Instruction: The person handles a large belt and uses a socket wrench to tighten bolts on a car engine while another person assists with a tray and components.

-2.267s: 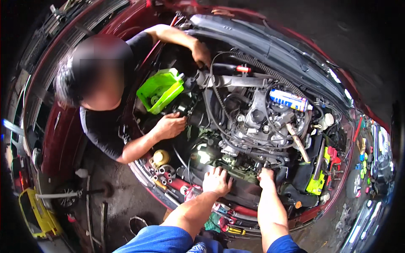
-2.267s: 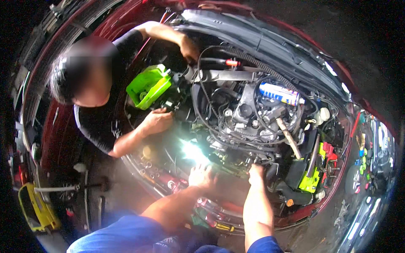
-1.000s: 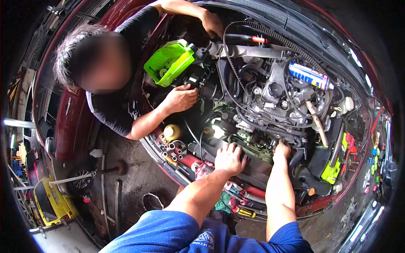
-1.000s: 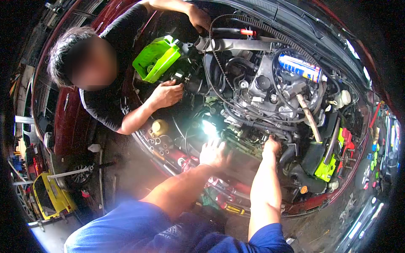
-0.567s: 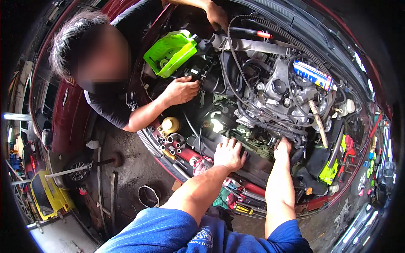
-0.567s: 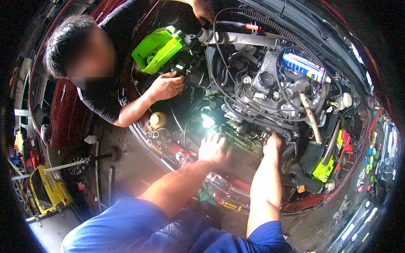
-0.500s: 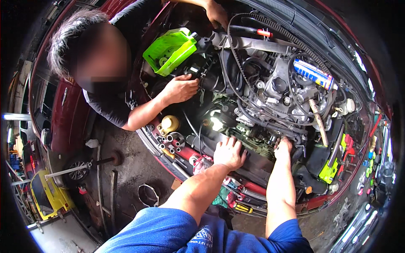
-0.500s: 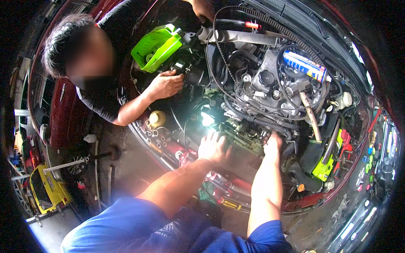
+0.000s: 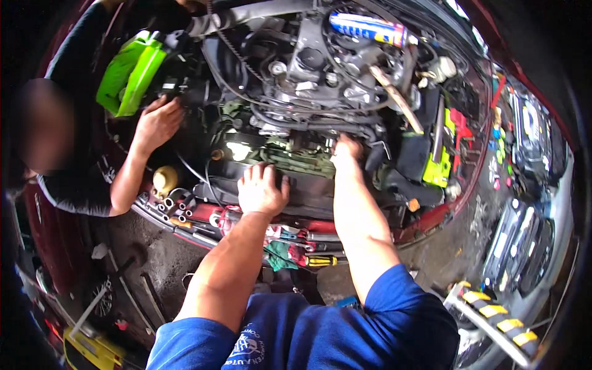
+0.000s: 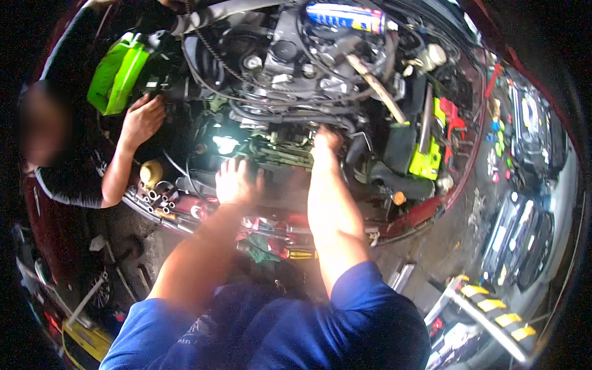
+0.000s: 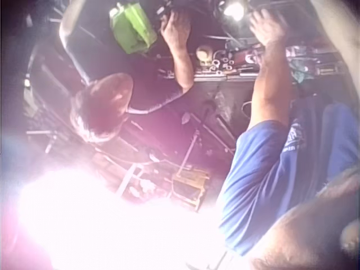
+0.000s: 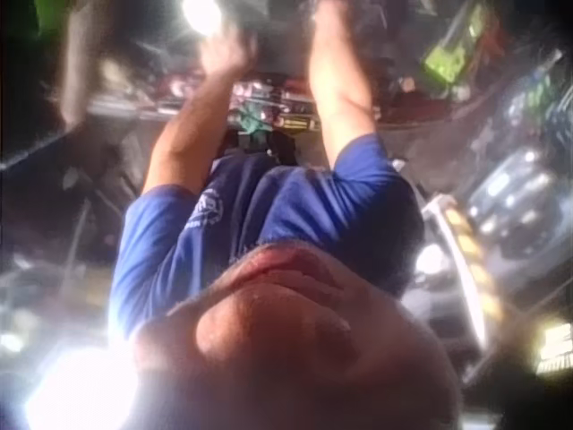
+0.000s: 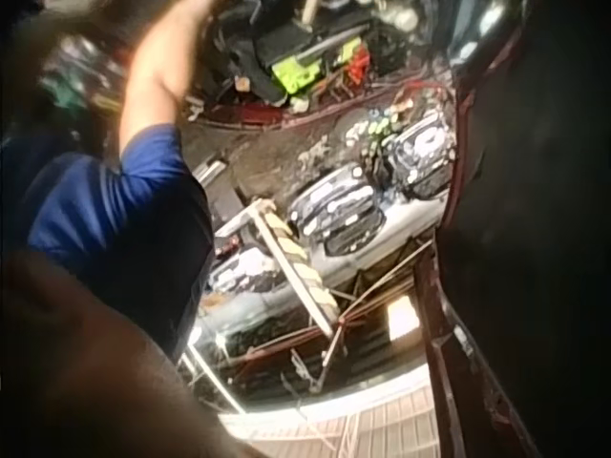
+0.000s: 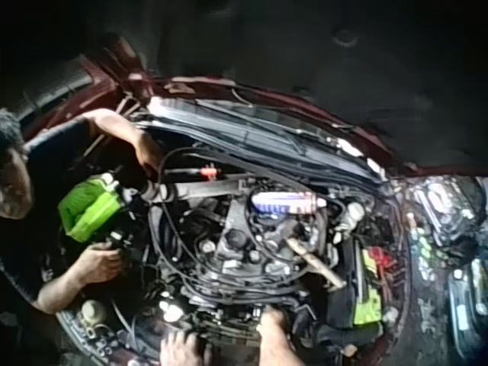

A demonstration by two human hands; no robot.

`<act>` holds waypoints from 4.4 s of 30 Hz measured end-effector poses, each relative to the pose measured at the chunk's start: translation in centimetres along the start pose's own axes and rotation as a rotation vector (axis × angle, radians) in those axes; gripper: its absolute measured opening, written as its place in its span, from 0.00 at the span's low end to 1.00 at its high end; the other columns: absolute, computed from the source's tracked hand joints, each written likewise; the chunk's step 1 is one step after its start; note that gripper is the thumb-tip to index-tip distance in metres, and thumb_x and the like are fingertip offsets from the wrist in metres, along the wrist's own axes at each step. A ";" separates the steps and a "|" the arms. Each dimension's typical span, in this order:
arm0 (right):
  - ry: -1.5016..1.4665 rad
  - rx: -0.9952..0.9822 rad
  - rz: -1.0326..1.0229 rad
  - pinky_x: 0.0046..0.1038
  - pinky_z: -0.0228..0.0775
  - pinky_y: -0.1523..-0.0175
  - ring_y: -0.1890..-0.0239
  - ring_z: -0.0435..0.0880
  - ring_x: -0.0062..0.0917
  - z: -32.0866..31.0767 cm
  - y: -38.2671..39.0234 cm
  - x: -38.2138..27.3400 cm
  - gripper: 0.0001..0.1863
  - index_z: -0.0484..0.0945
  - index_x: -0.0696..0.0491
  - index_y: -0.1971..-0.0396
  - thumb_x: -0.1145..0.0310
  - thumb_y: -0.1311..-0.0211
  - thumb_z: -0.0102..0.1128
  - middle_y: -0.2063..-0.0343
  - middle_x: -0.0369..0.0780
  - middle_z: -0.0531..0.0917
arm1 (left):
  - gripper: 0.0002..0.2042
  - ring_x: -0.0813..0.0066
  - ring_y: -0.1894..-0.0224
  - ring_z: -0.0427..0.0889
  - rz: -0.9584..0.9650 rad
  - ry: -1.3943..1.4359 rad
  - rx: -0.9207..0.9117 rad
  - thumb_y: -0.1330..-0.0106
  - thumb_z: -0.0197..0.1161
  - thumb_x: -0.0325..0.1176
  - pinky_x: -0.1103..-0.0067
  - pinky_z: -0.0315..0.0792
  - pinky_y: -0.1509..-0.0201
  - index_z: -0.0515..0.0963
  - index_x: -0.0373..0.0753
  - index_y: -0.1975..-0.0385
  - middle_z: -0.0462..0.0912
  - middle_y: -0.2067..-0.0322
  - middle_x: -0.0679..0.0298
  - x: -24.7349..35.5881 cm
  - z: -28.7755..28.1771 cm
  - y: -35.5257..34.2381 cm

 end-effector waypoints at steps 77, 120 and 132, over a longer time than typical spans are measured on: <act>0.112 -1.131 -0.759 0.23 0.67 0.76 0.77 0.75 0.19 25.0 34.6 -31.1 0.08 0.78 0.58 0.64 0.74 0.44 0.58 0.77 0.38 0.79 | 0.27 0.58 0.41 0.66 0.001 0.177 -0.394 0.42 0.57 0.50 0.59 0.60 0.39 0.71 0.41 0.45 0.72 0.48 0.56 1.2 -0.5 -0.5; -0.226 -0.439 0.140 0.22 0.58 0.80 0.81 0.69 0.18 -6.9 13.3 -9.6 0.10 0.74 0.51 0.67 0.67 0.30 0.43 0.78 0.33 0.74 | 0.21 0.56 0.43 0.66 -0.041 0.069 -0.212 0.38 0.55 0.51 0.60 0.61 0.41 0.73 0.40 0.54 0.72 0.50 0.53 1.4 -0.3 -0.3; -0.731 -0.736 0.404 0.21 0.59 0.79 0.79 0.71 0.21 -6.5 11.5 -8.3 0.10 0.70 0.54 0.71 0.64 0.32 0.46 0.77 0.36 0.73 | 0.24 0.57 0.42 0.67 -0.050 0.069 -0.228 0.38 0.55 0.51 0.60 0.61 0.40 0.72 0.39 0.51 0.72 0.50 0.53 1.7 -0.3 -0.4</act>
Point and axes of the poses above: each hand's wrist, its own y-axis away from the middle knuckle, its own z-axis out of the palm, x = y × z, the point moved 2 cm from there along -y, towards the middle knuckle
